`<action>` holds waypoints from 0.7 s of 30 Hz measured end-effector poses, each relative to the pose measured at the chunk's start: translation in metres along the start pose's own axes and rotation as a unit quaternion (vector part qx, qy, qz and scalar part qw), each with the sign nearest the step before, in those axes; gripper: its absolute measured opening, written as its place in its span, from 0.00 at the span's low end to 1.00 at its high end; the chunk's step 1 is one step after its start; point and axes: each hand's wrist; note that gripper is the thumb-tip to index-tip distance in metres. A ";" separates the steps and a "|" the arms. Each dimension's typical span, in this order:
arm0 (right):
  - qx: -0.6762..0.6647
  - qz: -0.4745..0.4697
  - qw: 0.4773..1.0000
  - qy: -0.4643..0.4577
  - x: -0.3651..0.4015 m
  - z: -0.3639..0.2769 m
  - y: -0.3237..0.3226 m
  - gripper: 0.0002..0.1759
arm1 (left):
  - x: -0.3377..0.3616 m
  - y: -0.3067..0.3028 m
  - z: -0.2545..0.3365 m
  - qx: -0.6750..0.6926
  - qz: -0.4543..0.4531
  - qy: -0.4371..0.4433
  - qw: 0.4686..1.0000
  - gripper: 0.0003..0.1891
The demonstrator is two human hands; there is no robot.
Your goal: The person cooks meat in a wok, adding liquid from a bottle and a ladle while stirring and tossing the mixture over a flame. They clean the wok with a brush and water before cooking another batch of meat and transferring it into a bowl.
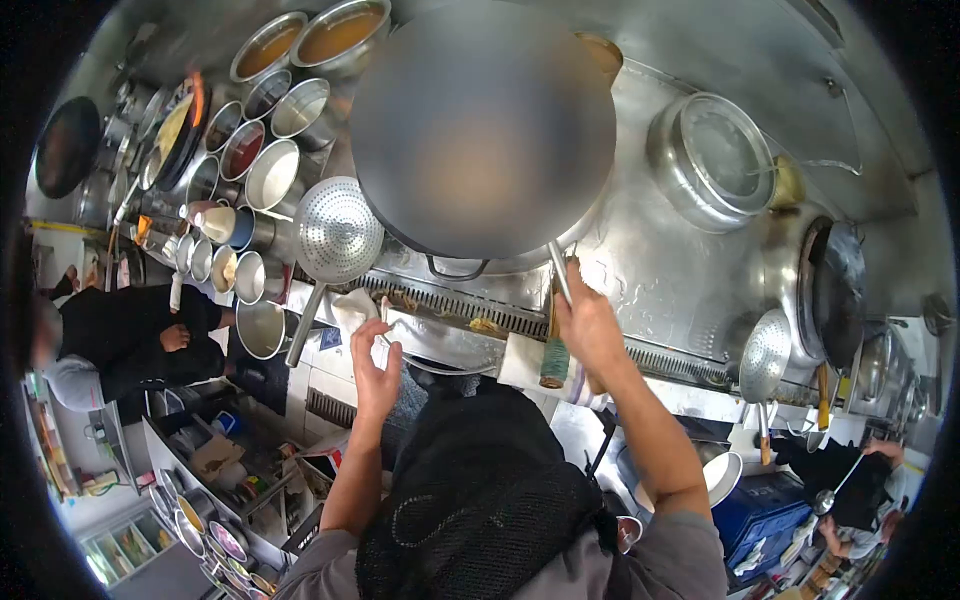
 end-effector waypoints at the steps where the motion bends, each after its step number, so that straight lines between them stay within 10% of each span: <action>1: -0.057 -0.035 0.997 0.031 0.003 -0.009 -0.001 0.26 | -0.001 -0.001 0.005 0.003 0.009 -0.015 1.000 0.18; 3: -0.226 -0.196 0.919 0.256 -0.006 -0.045 -0.023 0.20 | -0.003 -0.004 0.009 0.004 0.013 -0.027 1.000 0.17; 8: -0.545 -0.201 0.686 0.438 -0.017 -0.042 -0.028 0.14 | -0.006 -0.007 0.019 0.029 0.023 -0.049 0.998 0.14; 10: -0.748 -0.259 0.364 0.490 -0.020 -0.018 -0.020 0.15 | -0.007 -0.005 0.017 0.040 0.013 -0.053 0.998 0.15; 11: -0.694 -0.279 0.480 0.458 -0.021 -0.017 -0.017 0.20 | -0.007 -0.005 0.016 0.043 0.013 -0.047 0.998 0.14; 12: -0.695 -0.280 0.481 0.455 -0.014 -0.021 -0.015 0.20 | -0.006 -0.006 0.016 0.043 0.016 -0.044 0.998 0.14; 14: -0.346 -0.221 0.878 0.247 -0.003 -0.036 -0.010 0.27 | -0.010 -0.006 0.017 0.052 0.010 -0.062 0.997 0.14; 15: -0.199 -0.121 0.960 0.158 0.001 -0.027 -0.003 0.30 | -0.011 -0.007 0.017 0.050 0.021 -0.054 0.997 0.13; 18: 0.046 0.024 0.999 -0.017 -0.009 -0.011 -0.005 0.30 | -0.012 -0.011 0.012 0.058 0.034 -0.053 0.996 0.12; 21: 0.065 -0.008 0.998 0.001 -0.014 -0.011 -0.015 0.30 | -0.014 -0.011 0.007 0.064 0.036 -0.064 0.995 0.12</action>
Point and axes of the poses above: each hand's wrist, its own x-axis away from the middle knuckle, its own y-axis out of the palm, z = x × y, and after that the axes turned 12 degrees about z, right-handed
